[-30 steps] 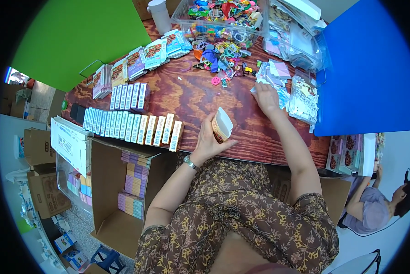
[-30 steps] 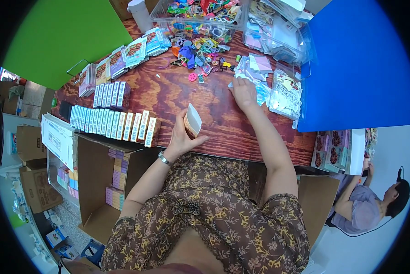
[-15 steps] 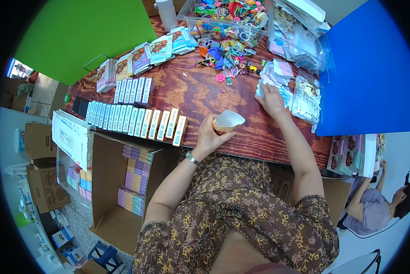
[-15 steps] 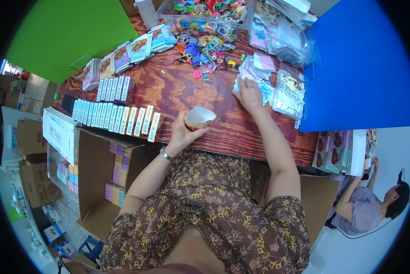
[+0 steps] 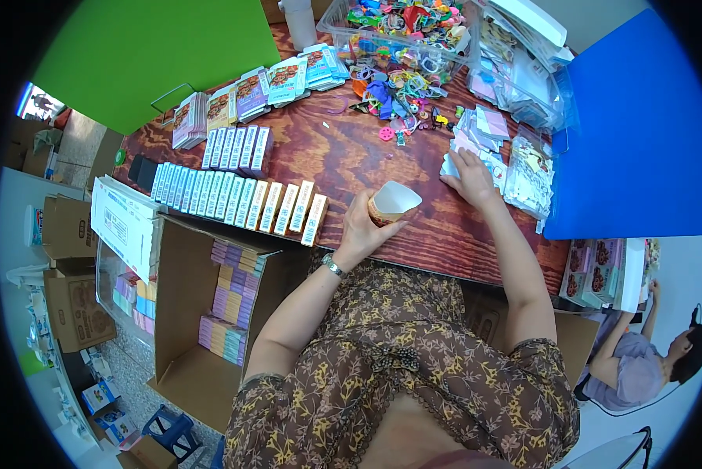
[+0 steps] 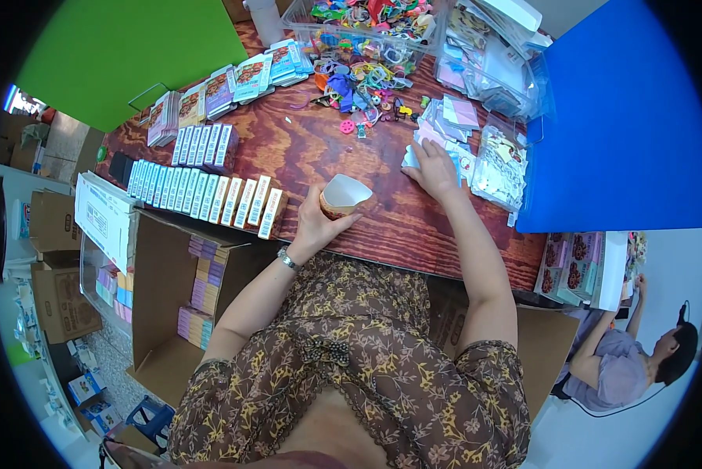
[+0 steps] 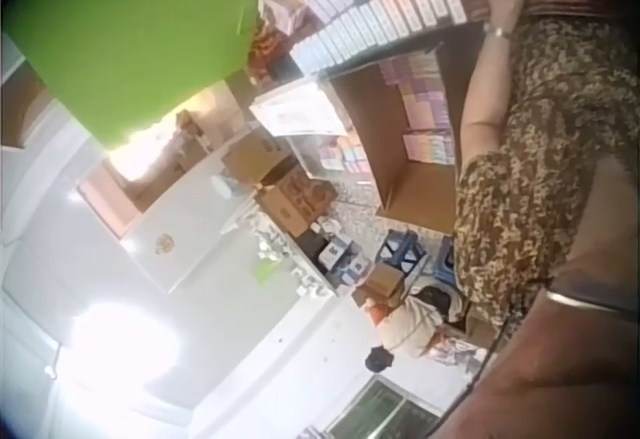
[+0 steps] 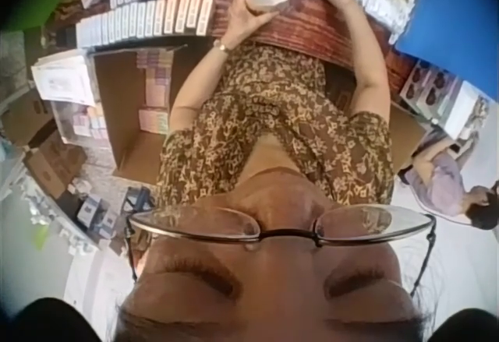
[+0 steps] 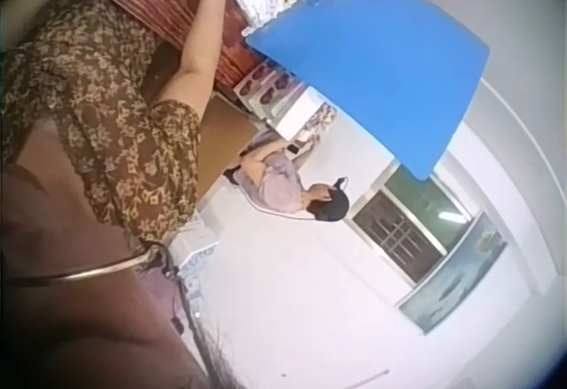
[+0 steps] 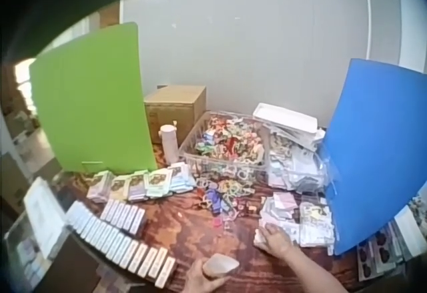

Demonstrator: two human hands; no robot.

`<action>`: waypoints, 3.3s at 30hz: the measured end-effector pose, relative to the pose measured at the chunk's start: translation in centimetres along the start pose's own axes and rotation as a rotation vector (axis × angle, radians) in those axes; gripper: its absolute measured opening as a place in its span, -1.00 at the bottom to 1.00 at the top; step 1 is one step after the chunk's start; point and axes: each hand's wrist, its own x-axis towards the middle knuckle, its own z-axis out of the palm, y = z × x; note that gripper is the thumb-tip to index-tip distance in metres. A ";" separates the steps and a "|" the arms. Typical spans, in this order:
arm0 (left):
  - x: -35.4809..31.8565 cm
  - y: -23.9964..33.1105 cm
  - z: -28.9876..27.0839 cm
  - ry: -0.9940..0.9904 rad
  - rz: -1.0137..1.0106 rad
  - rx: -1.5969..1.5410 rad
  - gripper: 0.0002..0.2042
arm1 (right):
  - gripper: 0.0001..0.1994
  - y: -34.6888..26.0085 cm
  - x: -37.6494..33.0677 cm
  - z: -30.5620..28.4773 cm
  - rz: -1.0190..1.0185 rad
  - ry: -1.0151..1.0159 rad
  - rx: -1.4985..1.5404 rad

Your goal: Packaging and sorting small toy items into paper sleeves and boxes at a factory workbench.

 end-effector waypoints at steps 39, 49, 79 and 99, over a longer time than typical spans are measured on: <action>0.4 0.1 0.2 0.042 -0.003 0.050 -0.37 | -0.80 6.6 2.0 -2.3 0.271 0.023 0.367; 0.3 -0.3 0.5 0.037 -0.003 0.013 -0.38 | -0.37 4.5 -0.5 1.5 0.654 -0.068 1.153; 0.3 0.0 0.5 0.062 -0.003 -0.047 -0.39 | -0.77 5.5 0.6 -1.6 0.574 0.094 0.810; 0.6 0.1 0.2 0.072 -0.080 -0.004 -0.35 | -0.90 -7.8 0.5 -12.8 -0.013 0.360 0.765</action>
